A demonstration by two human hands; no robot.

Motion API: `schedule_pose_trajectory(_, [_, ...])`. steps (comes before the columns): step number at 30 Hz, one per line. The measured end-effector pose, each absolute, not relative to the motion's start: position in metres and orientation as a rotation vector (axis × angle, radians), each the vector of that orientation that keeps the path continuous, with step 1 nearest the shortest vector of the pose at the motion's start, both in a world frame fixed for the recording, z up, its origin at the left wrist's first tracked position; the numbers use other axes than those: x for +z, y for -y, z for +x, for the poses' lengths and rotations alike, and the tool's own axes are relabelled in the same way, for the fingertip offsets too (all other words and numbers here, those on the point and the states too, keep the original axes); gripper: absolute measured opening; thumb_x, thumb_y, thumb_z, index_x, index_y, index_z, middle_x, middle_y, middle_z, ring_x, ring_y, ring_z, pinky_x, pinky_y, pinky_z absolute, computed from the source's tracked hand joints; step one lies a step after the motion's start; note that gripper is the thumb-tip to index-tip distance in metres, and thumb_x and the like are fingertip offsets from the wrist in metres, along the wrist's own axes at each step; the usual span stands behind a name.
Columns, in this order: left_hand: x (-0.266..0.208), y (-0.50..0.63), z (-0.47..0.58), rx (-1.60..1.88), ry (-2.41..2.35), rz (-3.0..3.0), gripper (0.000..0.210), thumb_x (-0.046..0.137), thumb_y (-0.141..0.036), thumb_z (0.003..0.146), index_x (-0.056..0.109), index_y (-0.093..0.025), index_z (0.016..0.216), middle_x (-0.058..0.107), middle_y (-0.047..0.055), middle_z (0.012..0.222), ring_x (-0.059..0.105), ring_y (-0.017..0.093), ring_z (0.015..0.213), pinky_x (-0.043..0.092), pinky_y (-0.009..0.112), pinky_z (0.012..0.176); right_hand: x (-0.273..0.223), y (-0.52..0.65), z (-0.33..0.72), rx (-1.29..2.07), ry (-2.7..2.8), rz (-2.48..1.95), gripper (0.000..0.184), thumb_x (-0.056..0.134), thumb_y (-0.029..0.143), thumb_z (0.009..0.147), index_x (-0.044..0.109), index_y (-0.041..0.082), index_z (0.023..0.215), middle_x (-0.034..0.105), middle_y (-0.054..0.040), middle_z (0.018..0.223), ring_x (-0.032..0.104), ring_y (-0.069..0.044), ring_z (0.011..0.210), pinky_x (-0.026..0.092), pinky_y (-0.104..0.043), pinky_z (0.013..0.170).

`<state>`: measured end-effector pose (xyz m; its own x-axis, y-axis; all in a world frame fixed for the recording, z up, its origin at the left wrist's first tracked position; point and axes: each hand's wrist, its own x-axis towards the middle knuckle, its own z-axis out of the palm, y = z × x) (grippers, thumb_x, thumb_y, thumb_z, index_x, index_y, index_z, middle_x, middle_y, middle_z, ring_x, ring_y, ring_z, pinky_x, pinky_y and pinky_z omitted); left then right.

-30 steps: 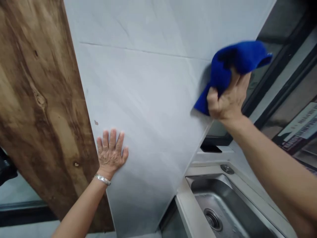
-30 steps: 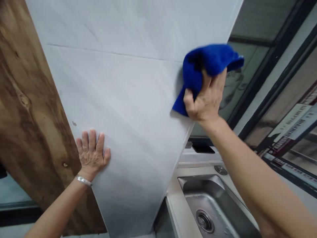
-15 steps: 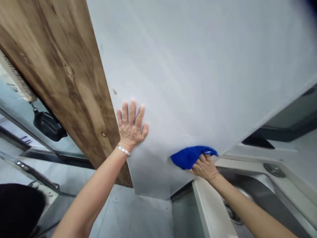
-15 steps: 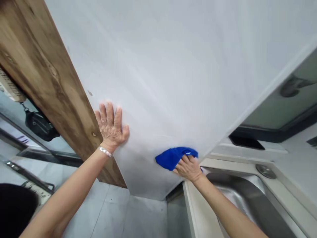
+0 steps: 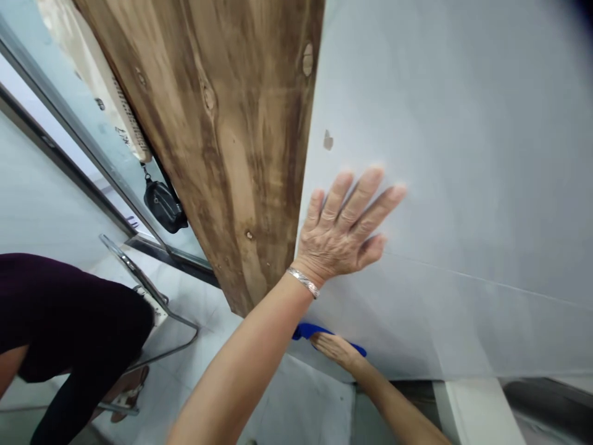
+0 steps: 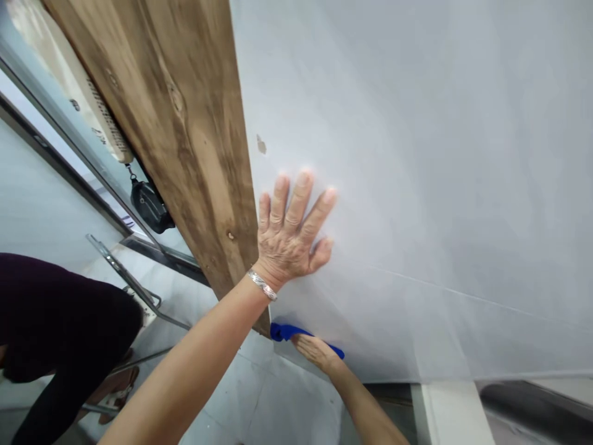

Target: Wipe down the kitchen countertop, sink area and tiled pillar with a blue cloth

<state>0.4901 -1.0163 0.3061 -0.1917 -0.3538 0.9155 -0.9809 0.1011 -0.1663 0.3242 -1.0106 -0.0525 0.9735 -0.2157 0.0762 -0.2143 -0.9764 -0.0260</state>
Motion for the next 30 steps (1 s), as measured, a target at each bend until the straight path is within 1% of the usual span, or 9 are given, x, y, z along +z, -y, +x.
schedule_pose_trajectory(3, [0.306, 1.017, 0.489, 1.125, 1.641, 1.322, 0.063, 0.025, -0.047, 0.096, 0.024, -0.028, 0.156, 0.033, -0.002, 0.162, 0.004, 0.030, 0.153, 0.010, 0.057, 0.126, -0.050, 1.005, 0.341, -0.109, -0.195, -3.109, 0.046, 0.046, 0.032, 0.086, 0.061, 0.033, 0.130, 0.058, -0.0018, 0.139, 0.057, -0.023, 0.121, 0.051, -0.050, 0.100])
schedule_pose_trajectory(5, [0.305, 1.017, 0.488, 1.114, 1.646, 1.322, 0.062, 0.024, -0.047, 0.096, 0.025, -0.029, 0.155, 0.032, -0.003, 0.162, 0.006, 0.030, 0.153, 0.014, 0.057, 0.125, -0.043, 1.004, 0.345, -0.120, -0.129, -3.122, 0.047, 0.049, 0.035, 0.090, 0.054, 0.029, 0.137, 0.056, -0.0058, 0.141, 0.056, -0.024, 0.123, 0.049, -0.052, 0.103])
schedule_pose_trajectory(10, [0.305, 1.019, 0.489, 1.124, 1.630, 1.295, 0.062, 0.026, -0.046, 0.096, 0.026, -0.029, 0.155, 0.034, -0.003, 0.161, 0.004, 0.028, 0.153, 0.014, 0.055, 0.126, -0.004, 1.015, 0.349, -0.230, -0.062, -3.200, 0.068, 0.041, 0.009, 0.086, 0.037, 0.033, 0.150, 0.064, 0.0006, 0.131, 0.061, -0.016, 0.114, 0.049, -0.035, 0.102])
schedule_pose_trajectory(15, [0.307, 1.016, 0.491, 1.102, 1.663, 1.285, 0.064, 0.030, -0.045, 0.095, 0.023, -0.026, 0.156, 0.036, 0.001, 0.161, 0.000, 0.025, 0.154, 0.008, 0.053, 0.127, 0.080, 1.029, 0.324, -0.456, -0.166, -3.337, 0.072, 0.035, 0.002, 0.089, 0.019, 0.022, 0.157, 0.067, -0.0051, 0.126, 0.063, -0.015, 0.094, 0.049, -0.032, 0.089])
schedule_pose_trajectory(18, [0.308, 1.015, 0.493, 1.045, 1.702, 1.302, 0.066, 0.031, -0.044, 0.096, 0.018, -0.024, 0.157, 0.033, 0.003, 0.162, 0.000, 0.025, 0.154, 0.007, 0.053, 0.127, 0.140, 1.029, 0.282, -0.740, -0.304, -3.552, 0.067, 0.042, 0.005, 0.092, 0.030, 0.024, 0.154, 0.064, -0.0048, 0.134, 0.060, -0.015, 0.092, 0.043, -0.031, 0.083])
schedule_pose_trajectory(21, [0.308, 1.014, 0.495, 1.044, 1.716, 1.298, 0.066, 0.032, -0.044, 0.096, 0.018, -0.023, 0.157, 0.028, 0.005, 0.164, 0.000, 0.026, 0.154, 0.004, 0.052, 0.126, 0.181, 1.032, 0.227, -0.889, -0.553, -3.620, 0.058, 0.048, 0.010, 0.092, 0.046, 0.030, 0.146, 0.062, -0.0039, 0.135, 0.057, -0.019, 0.111, 0.038, -0.033, 0.092])
schedule_pose_trajectory(24, [0.309, 1.013, 0.497, 1.053, 1.719, 1.276, 0.065, 0.034, -0.043, 0.096, 0.022, -0.022, 0.156, 0.028, 0.007, 0.164, 0.000, 0.026, 0.154, 0.000, 0.052, 0.126, 0.195, 1.041, 0.175, -1.008, -0.820, -3.541, 0.041, 0.054, 0.018, 0.090, 0.062, 0.032, 0.127, 0.067, -0.0036, 0.125, 0.054, -0.022, 0.118, 0.036, -0.039, 0.102])
schedule_pose_trajectory(27, [0.311, 1.012, 0.498, 0.959, 1.744, 1.283, 0.062, 0.036, -0.044, 0.096, 0.031, -0.022, 0.154, 0.032, 0.008, 0.162, 0.002, 0.026, 0.154, 0.000, 0.051, 0.126, 0.197, 1.045, 0.137, -1.213, -1.197, -3.241, 0.021, 0.055, 0.027, 0.088, 0.070, 0.026, 0.103, 0.069, -0.0065, 0.112, 0.054, -0.026, 0.120, 0.037, -0.049, 0.108])
schedule_pose_trajectory(30, [0.314, 1.011, 0.499, 0.815, 1.755, 1.296, 0.062, 0.039, -0.045, 0.094, 0.036, -0.022, 0.151, 0.034, 0.010, 0.160, 0.006, 0.027, 0.154, 0.001, 0.053, 0.126, 0.198, 1.031, 0.110, -1.638, -1.614, -2.557, 0.030, 0.055, 0.039, 0.087, 0.066, 0.017, 0.106, 0.064, -0.0145, 0.118, 0.051, -0.032, 0.125, 0.038, -0.057, 0.108])
